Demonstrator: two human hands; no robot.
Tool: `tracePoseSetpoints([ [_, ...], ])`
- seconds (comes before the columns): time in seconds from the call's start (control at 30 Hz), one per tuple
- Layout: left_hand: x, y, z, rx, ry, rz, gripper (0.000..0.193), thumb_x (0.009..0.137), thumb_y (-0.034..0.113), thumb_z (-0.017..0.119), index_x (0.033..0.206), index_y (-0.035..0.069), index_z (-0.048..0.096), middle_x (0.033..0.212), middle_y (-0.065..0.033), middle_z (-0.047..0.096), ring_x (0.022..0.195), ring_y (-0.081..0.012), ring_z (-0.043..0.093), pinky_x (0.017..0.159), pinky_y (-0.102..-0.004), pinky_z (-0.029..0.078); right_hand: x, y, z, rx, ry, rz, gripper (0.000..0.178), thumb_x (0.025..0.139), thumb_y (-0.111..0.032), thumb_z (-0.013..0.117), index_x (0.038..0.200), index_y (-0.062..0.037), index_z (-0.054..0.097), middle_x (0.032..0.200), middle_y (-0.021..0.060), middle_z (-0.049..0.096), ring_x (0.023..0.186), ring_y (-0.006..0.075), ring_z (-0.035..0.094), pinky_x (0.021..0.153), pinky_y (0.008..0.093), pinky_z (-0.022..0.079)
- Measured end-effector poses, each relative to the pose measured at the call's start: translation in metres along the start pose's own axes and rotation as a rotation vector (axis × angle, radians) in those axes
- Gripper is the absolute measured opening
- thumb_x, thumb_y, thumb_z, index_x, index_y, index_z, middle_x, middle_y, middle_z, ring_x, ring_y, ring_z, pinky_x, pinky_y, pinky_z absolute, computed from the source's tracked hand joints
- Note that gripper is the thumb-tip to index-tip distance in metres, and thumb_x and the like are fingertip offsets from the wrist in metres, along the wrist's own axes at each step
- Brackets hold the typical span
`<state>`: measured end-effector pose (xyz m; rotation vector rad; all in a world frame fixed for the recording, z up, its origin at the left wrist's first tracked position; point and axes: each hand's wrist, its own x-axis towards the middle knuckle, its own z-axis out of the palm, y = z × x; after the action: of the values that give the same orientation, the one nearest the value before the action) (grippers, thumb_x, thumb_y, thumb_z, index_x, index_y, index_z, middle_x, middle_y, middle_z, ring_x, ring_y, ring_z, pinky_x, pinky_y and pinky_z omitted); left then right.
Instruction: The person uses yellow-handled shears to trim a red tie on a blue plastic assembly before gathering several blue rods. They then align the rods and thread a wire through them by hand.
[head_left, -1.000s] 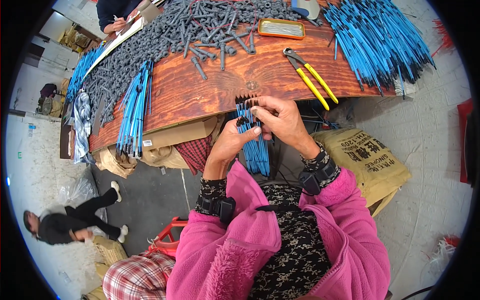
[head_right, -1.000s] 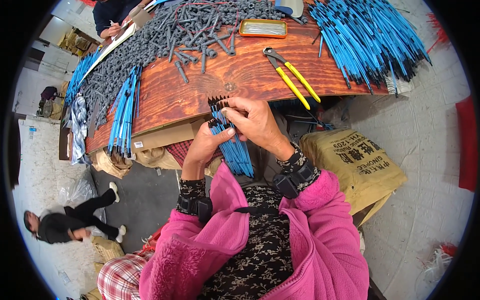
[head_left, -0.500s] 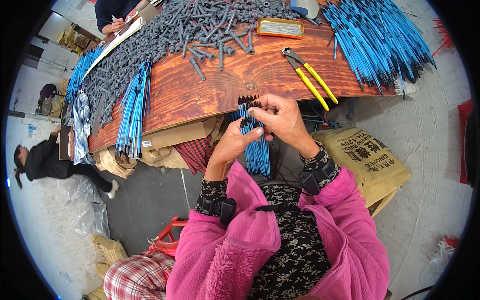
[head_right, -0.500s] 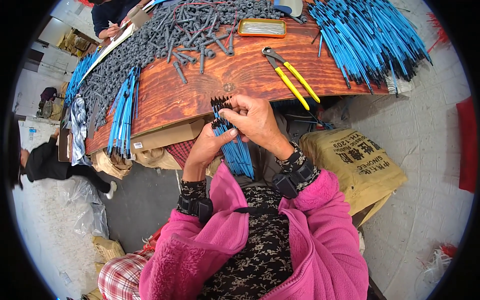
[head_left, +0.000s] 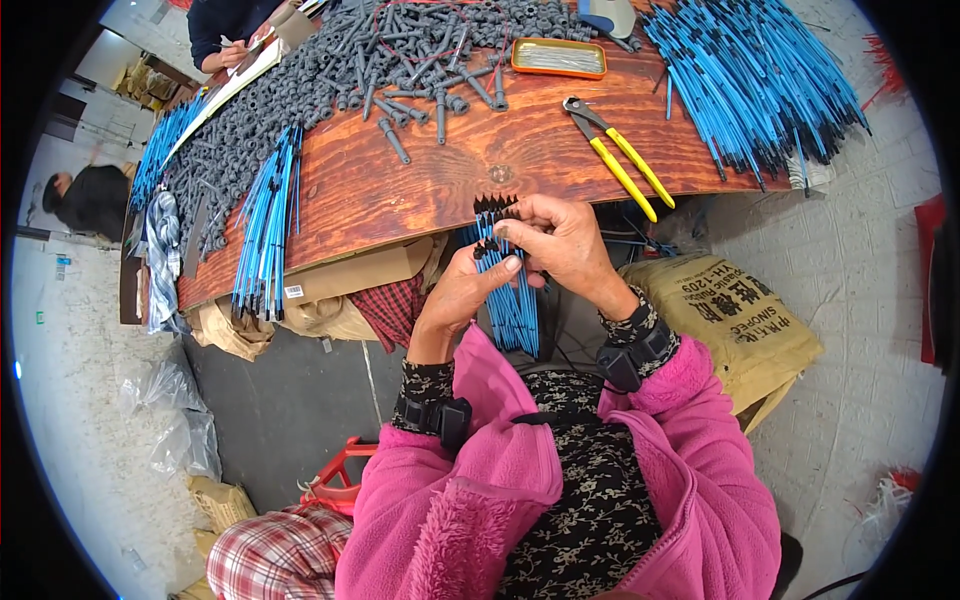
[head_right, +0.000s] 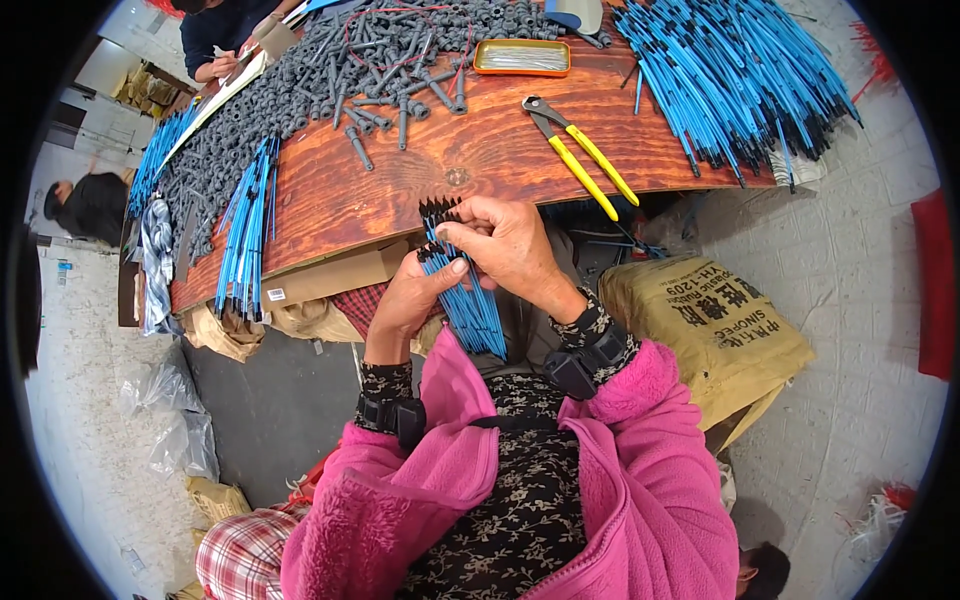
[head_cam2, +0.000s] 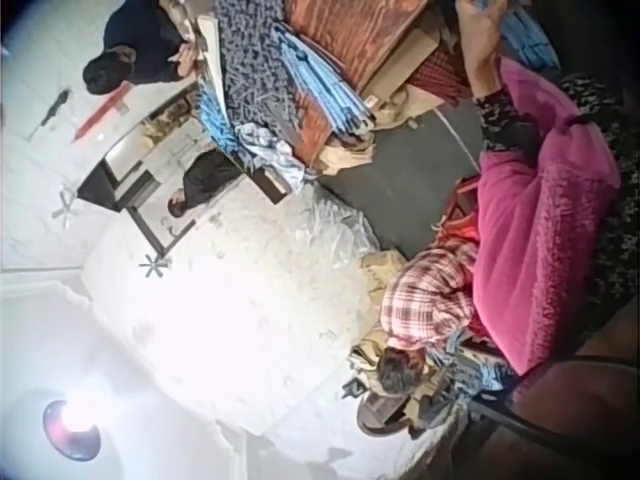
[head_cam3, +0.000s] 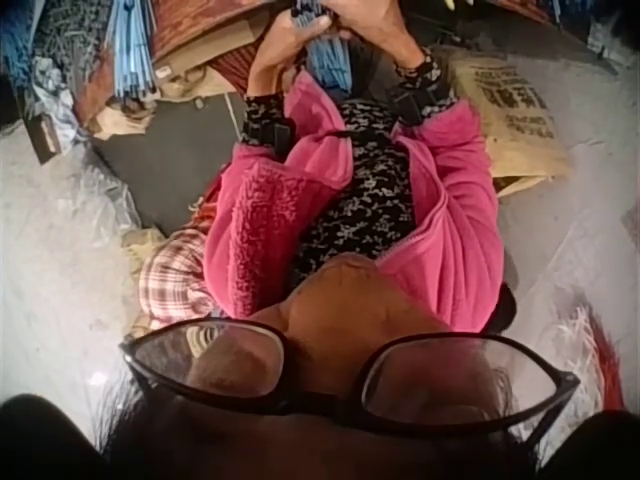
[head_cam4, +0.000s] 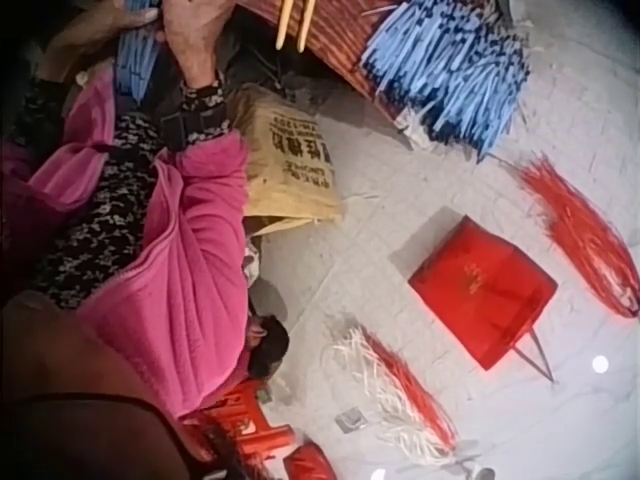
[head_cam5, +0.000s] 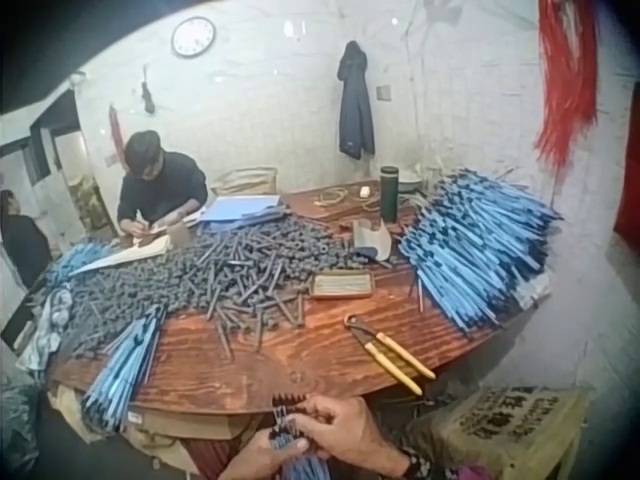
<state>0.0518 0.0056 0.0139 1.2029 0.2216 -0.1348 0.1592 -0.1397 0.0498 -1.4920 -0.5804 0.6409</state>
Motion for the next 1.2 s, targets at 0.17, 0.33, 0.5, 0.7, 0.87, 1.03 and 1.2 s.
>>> tracePoseSetpoints([
  [0.17,0.000,0.001,0.000,-0.027,-0.010,-0.003,0.024,0.097,0.020,0.065,0.112,0.002,0.061,0.096,-0.0048,0.066,0.087,-0.0174,0.069,0.075,-0.0274,0.051,0.000,0.004,-0.001,0.011,0.001,-0.014,0.015,0.093,-0.011,0.068,0.095,0.0036,0.068,0.067,0.0021,0.066,0.050,0.0036,0.059,0.040,0.0191,0.040],
  [0.33,0.000,0.001,-0.002,-0.012,-0.021,0.021,0.024,0.097,0.019,0.065,0.112,0.001,0.061,0.096,-0.0052,0.066,0.087,-0.0182,0.070,0.076,-0.0279,0.053,0.000,0.001,0.000,0.040,-0.014,0.005,0.014,0.093,-0.011,0.069,0.096,0.0028,0.069,0.069,0.0018,0.067,0.052,0.0028,0.058,0.042,0.0189,0.041],
  [0.5,-0.003,0.004,0.002,-0.026,0.016,0.041,0.021,0.096,0.015,0.066,0.112,0.000,0.063,0.096,-0.0063,0.069,0.087,-0.0174,0.070,0.077,-0.0280,0.054,0.002,0.000,0.002,0.047,-0.013,-0.036,0.015,0.092,-0.013,0.069,0.095,0.0017,0.069,0.068,0.0008,0.066,0.048,0.0028,0.055,0.041,0.0199,0.039],
  [0.7,-0.002,0.001,0.003,-0.008,0.064,0.070,0.019,0.095,0.010,0.067,0.111,-0.001,0.065,0.096,-0.0072,0.071,0.083,-0.0162,0.070,0.076,-0.0282,0.055,0.005,0.004,0.007,0.045,0.016,-0.068,0.017,0.092,-0.016,0.069,0.090,0.0007,0.068,0.062,0.0004,0.064,0.041,0.0044,0.052,0.037,0.0222,0.037],
  [0.87,-0.001,0.002,0.007,-0.011,0.077,0.066,0.020,0.095,0.011,0.067,0.110,-0.001,0.065,0.095,-0.0073,0.071,0.082,-0.0161,0.070,0.075,-0.0281,0.056,0.004,0.002,0.007,0.029,0.029,-0.046,0.017,0.091,-0.016,0.069,0.090,0.0006,0.068,0.061,0.0001,0.063,0.041,0.0042,0.051,0.037,0.0222,0.036],
  [1.03,0.001,-0.006,0.001,0.006,0.063,0.099,0.021,0.095,0.013,0.067,0.111,-0.001,0.064,0.095,-0.0078,0.071,0.082,-0.0162,0.070,0.075,-0.0282,0.056,0.003,0.003,0.007,0.025,0.025,-0.049,0.017,0.091,-0.016,0.069,0.090,0.0008,0.068,0.059,-0.0005,0.062,0.040,0.0042,0.051,0.037,0.0221,0.036],
  [1.2,0.000,-0.008,-0.001,-0.002,0.086,0.100,0.024,0.096,0.014,0.067,0.113,-0.002,0.063,0.095,-0.0098,0.072,0.084,-0.0174,0.071,0.077,-0.0292,0.057,0.003,0.001,0.007,0.033,0.001,-0.039,0.016,0.092,-0.015,0.068,0.092,0.0008,0.068,0.062,-0.0002,0.062,0.043,0.0036,0.052,0.038,0.0211,0.037],
])
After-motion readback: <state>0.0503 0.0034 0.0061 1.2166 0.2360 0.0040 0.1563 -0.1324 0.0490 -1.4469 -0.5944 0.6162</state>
